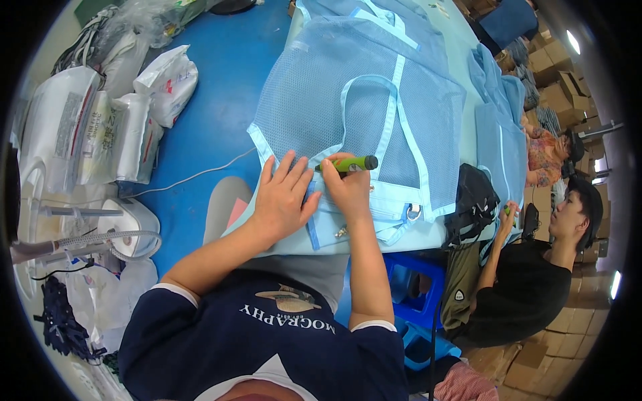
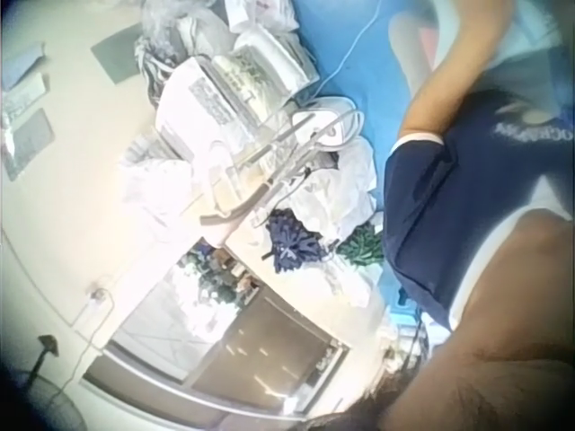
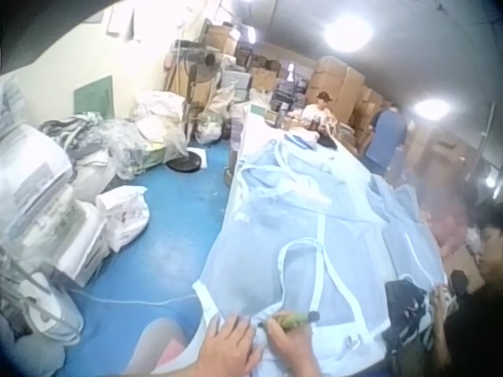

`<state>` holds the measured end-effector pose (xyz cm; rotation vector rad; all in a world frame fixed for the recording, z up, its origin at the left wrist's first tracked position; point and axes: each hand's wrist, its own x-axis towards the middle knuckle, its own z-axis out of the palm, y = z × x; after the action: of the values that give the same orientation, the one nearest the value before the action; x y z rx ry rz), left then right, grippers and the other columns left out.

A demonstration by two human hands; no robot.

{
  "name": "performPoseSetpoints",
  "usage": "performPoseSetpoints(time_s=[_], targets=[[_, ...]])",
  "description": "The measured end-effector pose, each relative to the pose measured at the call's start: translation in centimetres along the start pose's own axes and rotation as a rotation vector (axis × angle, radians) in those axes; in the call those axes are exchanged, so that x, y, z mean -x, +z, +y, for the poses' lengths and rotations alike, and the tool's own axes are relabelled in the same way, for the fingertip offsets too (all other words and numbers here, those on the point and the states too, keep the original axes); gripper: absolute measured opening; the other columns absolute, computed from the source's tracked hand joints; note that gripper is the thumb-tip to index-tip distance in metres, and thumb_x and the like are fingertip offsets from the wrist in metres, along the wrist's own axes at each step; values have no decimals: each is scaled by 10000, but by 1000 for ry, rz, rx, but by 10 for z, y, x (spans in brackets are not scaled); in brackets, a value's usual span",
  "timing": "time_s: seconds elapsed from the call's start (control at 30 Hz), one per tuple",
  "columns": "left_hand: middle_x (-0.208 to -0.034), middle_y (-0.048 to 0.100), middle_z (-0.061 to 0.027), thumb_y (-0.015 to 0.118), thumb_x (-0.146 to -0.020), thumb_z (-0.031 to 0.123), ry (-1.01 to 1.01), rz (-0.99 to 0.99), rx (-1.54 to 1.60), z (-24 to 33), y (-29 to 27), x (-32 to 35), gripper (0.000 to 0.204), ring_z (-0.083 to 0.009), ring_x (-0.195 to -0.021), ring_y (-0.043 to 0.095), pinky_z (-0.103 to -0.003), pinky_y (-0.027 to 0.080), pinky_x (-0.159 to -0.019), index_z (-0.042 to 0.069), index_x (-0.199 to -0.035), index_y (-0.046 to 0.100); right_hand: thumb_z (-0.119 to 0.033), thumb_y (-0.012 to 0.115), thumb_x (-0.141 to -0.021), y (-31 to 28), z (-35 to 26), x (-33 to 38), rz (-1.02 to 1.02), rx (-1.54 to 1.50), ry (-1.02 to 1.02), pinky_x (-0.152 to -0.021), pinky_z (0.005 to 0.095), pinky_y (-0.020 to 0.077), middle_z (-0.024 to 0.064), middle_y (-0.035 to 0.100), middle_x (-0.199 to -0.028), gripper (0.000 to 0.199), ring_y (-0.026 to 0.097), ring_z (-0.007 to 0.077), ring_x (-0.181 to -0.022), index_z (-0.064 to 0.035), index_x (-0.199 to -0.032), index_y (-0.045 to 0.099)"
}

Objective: Applying glue with a hot-melt pen to bond components of a light blue mesh bag.

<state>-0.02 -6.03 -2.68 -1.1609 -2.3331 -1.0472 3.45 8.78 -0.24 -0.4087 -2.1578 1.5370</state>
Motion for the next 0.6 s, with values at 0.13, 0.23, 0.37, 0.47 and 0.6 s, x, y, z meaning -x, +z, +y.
performPoseSetpoints(time_s=[0.13, 0.23, 0.37, 0.47, 0.6], targets=[[-1218, 591, -187, 670, -792, 260, -18, 2, -2, 1, -2, 0, 417, -374, -1232, 479, -570, 300, -1041, -22, -1097, 627, -88, 679, -851, 2, 7, 0, 70, 149, -42, -544, 238, 438, 36, 623, -713, 123, 558, 81, -616, 15, -892, 627], [-1218, 590, -187, 669, -793, 258, -12, 2, 0, 1, -2, 0, 415, -374, -1233, 477, -566, 301, -1042, -22, -1097, 628, -87, 682, -851, 1, 1, 1, -19, 68, -65, -551, 237, 442, 38, 627, -725, 136, 564, 82, -628, 22, -910, 625], [-1219, 589, -187, 667, -794, 256, -18, 3, 1, 1, -1, 2, 414, -375, -1233, 475, -560, 301, -1045, -22, -1098, 627, -91, 684, -852, 3, -1, -1, -27, 48, -11, -563, 235, 444, 41, 632, -750, 145, 568, 81, -646, 25, -919, 627], [-1222, 587, -186, 665, -796, 258, -16, 7, -1, -1, 0, 2, 415, -374, -1234, 475, -560, 301, -1045, -21, -1101, 626, -87, 686, -851, 4, 0, -1, -31, -3, 31, -570, 237, 448, 47, 634, -755, 145, 572, 84, -656, 25, -922, 627], [-1225, 587, -184, 659, -803, 261, -12, 5, -11, 1, 0, 0, 414, -371, -1233, 476, -564, 301, -1042, -21, -1105, 624, -75, 690, -845, 3, -1, -5, 10, 95, 30, -570, 241, 450, 52, 632, -751, 142, 575, 90, -659, 26, -924, 628]])
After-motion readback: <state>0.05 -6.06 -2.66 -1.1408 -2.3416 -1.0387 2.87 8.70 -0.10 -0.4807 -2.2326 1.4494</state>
